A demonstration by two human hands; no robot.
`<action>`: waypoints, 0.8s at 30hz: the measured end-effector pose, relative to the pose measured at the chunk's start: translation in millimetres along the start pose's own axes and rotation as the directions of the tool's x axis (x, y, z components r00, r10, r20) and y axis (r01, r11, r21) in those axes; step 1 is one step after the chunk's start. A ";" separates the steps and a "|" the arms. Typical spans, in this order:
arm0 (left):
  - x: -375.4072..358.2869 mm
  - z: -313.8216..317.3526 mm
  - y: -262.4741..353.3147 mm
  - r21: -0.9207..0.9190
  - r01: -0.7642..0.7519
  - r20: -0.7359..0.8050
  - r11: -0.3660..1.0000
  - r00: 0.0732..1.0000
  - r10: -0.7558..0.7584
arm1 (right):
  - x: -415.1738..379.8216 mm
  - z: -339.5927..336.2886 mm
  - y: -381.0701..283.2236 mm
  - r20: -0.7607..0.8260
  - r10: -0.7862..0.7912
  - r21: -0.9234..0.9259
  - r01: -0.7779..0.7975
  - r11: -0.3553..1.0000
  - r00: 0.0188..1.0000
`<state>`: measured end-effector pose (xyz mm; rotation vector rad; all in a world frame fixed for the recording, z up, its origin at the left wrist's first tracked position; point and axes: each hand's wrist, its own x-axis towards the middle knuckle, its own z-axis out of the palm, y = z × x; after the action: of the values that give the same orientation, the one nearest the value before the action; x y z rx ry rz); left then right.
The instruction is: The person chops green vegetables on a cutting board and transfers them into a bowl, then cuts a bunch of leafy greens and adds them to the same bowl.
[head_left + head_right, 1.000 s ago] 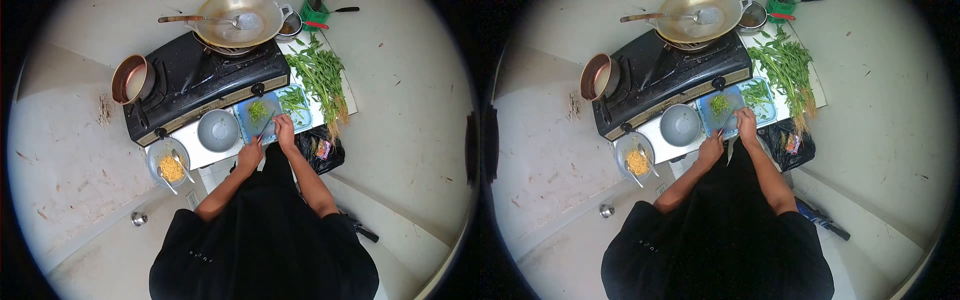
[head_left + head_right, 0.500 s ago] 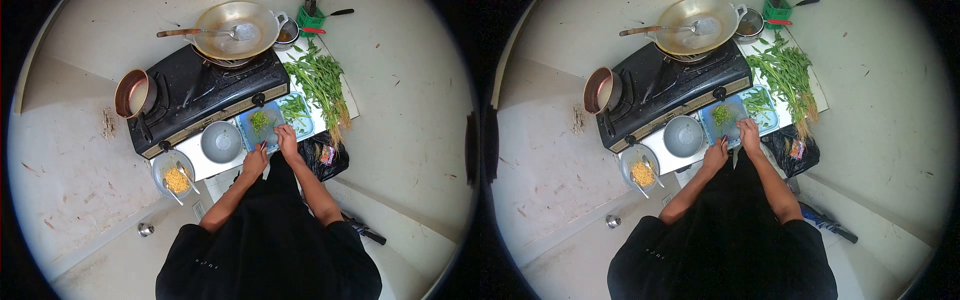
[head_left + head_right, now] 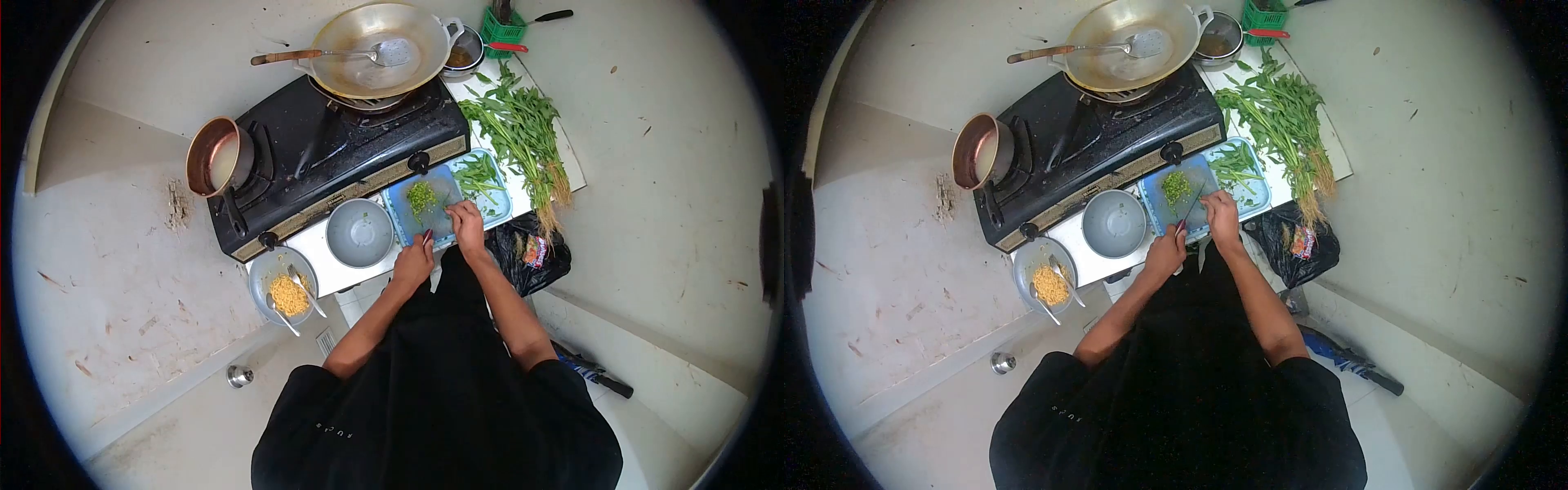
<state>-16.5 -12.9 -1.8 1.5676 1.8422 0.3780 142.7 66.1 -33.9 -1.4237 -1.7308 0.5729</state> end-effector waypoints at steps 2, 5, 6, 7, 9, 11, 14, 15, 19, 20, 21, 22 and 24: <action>-1.2 -0.7 0.9 0.008 0.003 -0.001 1.000 1.000 -0.003 | -1.6 1.1 1.8 0.005 -0.011 -0.032 0.011 0.999 1.000; -3.8 -3.3 4.9 0.012 0.009 0.002 1.000 1.000 -0.009 | -1.8 0.2 3.5 0.019 -0.032 -0.049 0.033 0.998 0.999; -5.5 -2.8 5.6 0.037 0.006 0.000 0.999 1.000 -0.006 | -1.0 -0.8 2.9 0.029 -0.027 -0.046 0.028 0.999 0.999; -6.9 -2.4 5.9 0.061 0.004 -0.002 0.998 1.000 -0.003 | -0.6 -1.2 1.9 0.040 -0.021 -0.042 0.023 0.999 0.999; -9.4 -3.1 7.9 0.072 -0.001 -0.003 0.997 1.000 0.001 | 0.0 0.6 0.5 0.016 -0.033 -0.033 0.034 0.999 0.999; -11.0 -4.2 12.1 0.080 -0.005 -0.004 0.997 1.000 0.005 | 0.0 1.3 1.0 -0.006 -0.045 -0.026 0.045 0.999 0.999; -9.0 -1.8 15.4 0.105 0.011 0.004 0.994 1.000 -0.011 | -0.5 2.9 2.7 0.000 -0.039 -0.032 0.039 0.999 0.999; -7.6 -0.3 15.9 0.105 0.001 -0.005 0.994 1.000 -0.001 | -0.6 2.6 2.8 0.002 -0.045 -0.026 0.045 0.999 0.999; 6.8 8.9 18.8 0.116 -0.007 -0.012 0.993 1.000 0.008 | -0.8 1.0 1.1 0.004 -0.064 -0.051 0.064 0.997 0.998; 4.9 10.7 16.6 0.114 -0.004 -0.011 0.993 1.000 0.005 | -1.9 0.6 -0.3 0.008 -0.064 -0.052 0.064 0.997 0.998; 3.4 11.6 14.2 0.111 -0.008 -0.018 0.994 1.000 0.010 | -2.5 0.3 -0.7 0.008 -0.060 -0.040 0.060 0.997 0.998; 3.6 12.2 12.7 0.108 -0.013 -0.028 0.994 0.999 0.016 | -0.4 -0.3 -0.6 0.006 -0.060 -0.029 0.060 0.998 0.998; -9.9 10.1 6.1 0.103 -0.014 -0.036 0.995 0.999 0.018 | 0.0 -0.5 -0.8 0.005 -0.066 -0.033 0.066 0.997 0.998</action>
<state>-4.8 -22.9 -2.4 1.6555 1.9051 0.3260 142.7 65.8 -33.0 -1.3839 -1.7907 0.5137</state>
